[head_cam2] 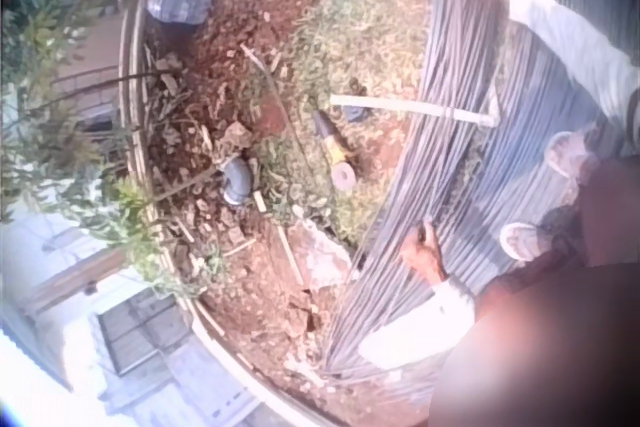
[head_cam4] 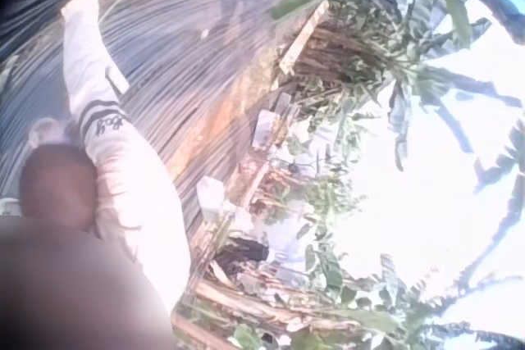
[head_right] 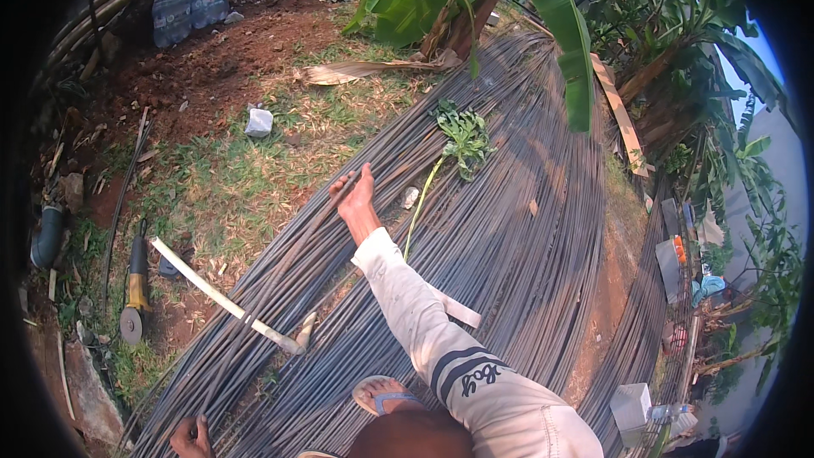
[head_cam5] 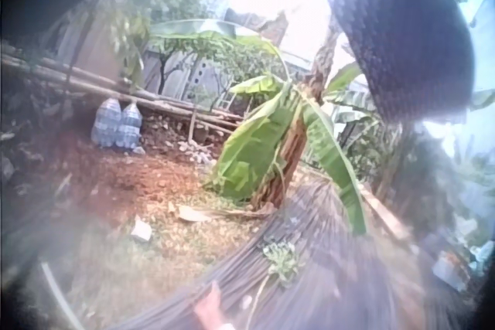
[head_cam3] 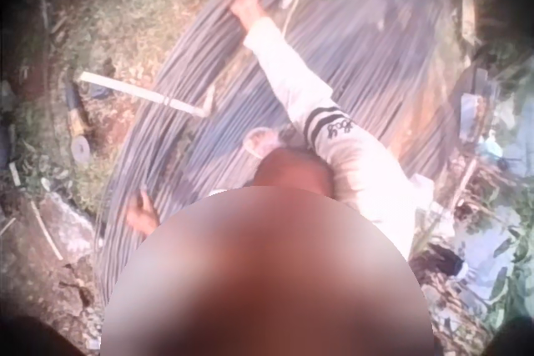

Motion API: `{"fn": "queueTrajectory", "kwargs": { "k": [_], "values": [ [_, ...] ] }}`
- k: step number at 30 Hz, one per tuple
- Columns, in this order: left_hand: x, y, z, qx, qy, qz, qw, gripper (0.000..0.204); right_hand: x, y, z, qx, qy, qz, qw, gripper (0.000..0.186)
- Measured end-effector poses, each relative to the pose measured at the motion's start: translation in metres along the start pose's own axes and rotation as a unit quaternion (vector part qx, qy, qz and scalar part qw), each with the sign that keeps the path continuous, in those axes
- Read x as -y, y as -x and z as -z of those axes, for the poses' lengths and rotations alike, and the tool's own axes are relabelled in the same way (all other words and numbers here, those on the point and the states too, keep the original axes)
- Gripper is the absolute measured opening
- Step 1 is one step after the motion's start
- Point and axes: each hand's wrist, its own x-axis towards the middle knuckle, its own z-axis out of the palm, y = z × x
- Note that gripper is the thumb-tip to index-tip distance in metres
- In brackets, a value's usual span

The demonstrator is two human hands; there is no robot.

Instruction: The person uses an angle grinder to cut multiple metal rods laid on the ground. They position the rods, operate the grinder, and separate the cut pieces, repeating the process across several rods.

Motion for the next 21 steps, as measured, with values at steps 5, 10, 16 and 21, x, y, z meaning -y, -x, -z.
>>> {"fn": "queueTrajectory", "kwargs": {
  "k": [5,10,16,21],
  "values": [
    [-0.014,0.006,0.02,0.046,0.009,-0.018,0.999,0.04,0.016,0.016,0.001,-0.02,-0.033,-0.008,0.999,0.053],
    [-0.027,0.025,0.059,0.081,-0.001,-0.002,0.997,0.028,0.009,0.057,-0.007,-0.018,-0.037,0.029,0.999,0.036],
    [0.017,0.065,0.099,0.128,-0.005,0.026,0.991,0.024,-0.014,0.123,0.001,-0.004,0.054,0.064,0.996,0.025],
    [0.061,0.062,0.1,-0.018,-0.064,-0.045,0.997,0.027,-0.058,0.149,0.013,0.026,0.048,0.01,0.998,0.03]
  ]
}}
